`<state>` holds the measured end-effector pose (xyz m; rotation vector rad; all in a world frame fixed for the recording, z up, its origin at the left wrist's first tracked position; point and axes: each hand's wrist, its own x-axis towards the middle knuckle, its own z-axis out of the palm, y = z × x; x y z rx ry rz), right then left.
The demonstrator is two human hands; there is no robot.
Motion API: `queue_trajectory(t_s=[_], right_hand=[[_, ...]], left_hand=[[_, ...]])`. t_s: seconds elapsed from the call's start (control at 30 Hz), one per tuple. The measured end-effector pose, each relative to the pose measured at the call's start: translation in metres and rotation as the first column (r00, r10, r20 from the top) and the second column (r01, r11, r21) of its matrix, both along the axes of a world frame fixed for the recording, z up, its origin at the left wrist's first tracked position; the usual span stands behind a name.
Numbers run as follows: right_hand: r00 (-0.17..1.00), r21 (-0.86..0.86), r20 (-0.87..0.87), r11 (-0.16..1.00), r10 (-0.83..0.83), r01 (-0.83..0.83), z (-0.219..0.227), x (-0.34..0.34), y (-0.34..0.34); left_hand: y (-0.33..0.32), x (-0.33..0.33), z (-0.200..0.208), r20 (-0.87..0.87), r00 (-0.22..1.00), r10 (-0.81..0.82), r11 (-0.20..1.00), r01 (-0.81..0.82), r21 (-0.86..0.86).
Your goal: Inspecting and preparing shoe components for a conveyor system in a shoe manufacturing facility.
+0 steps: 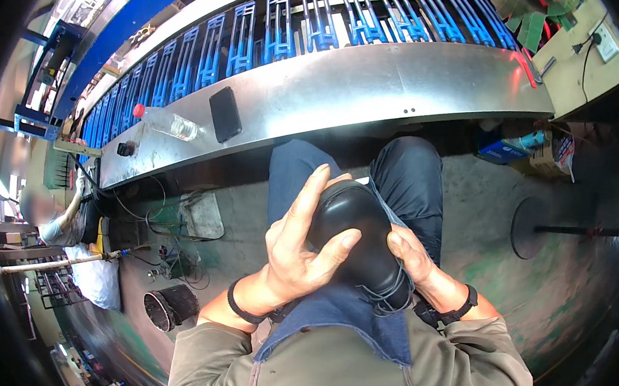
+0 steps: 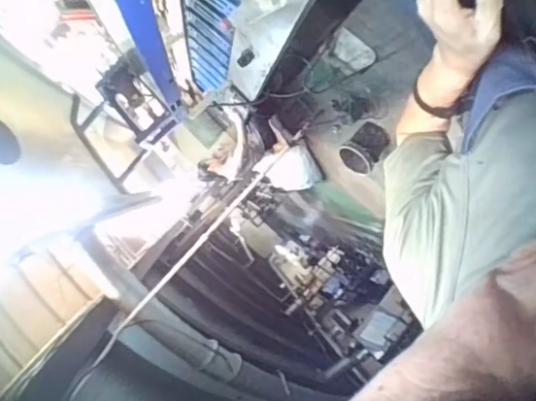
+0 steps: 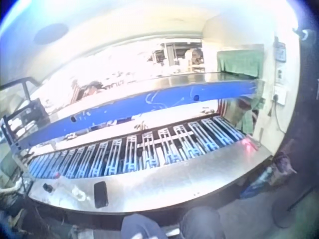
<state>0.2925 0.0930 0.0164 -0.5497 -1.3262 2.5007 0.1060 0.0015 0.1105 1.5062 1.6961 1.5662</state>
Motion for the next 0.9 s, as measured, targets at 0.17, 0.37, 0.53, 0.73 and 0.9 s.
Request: queue_trajectory(t_s=[0.17,0.37,0.53,0.73,0.9], right_hand=[[1.0,0.003,0.02,1.0,0.01,-0.01,-0.004,0.003,0.003],[0.996,-0.109,-0.089,0.994,-0.015,0.005,0.009,0.007,0.01],[0.971,-0.465,-0.116,0.876,-0.208,0.132,0.008,0.004,0.014],[0.903,-0.736,-0.383,0.655,-0.195,-0.17,0.008,0.006,0.02],[0.898,-0.816,-0.393,0.524,-0.198,-0.242,0.011,0.006,0.022]], left_hand=[[0.004,-0.005,-0.005,-0.251,0.968,-0.021,1.0,0.026,0.017],[0.018,0.001,-0.009,-0.131,0.985,-0.109,0.991,0.118,0.061],[0.027,0.007,-0.012,-0.117,0.968,-0.224,0.974,0.227,0.015],[0.048,0.003,0.009,-0.14,0.948,-0.286,0.958,0.281,-0.054],[0.059,-0.005,0.017,-0.375,0.871,-0.317,0.941,0.338,-0.011]])
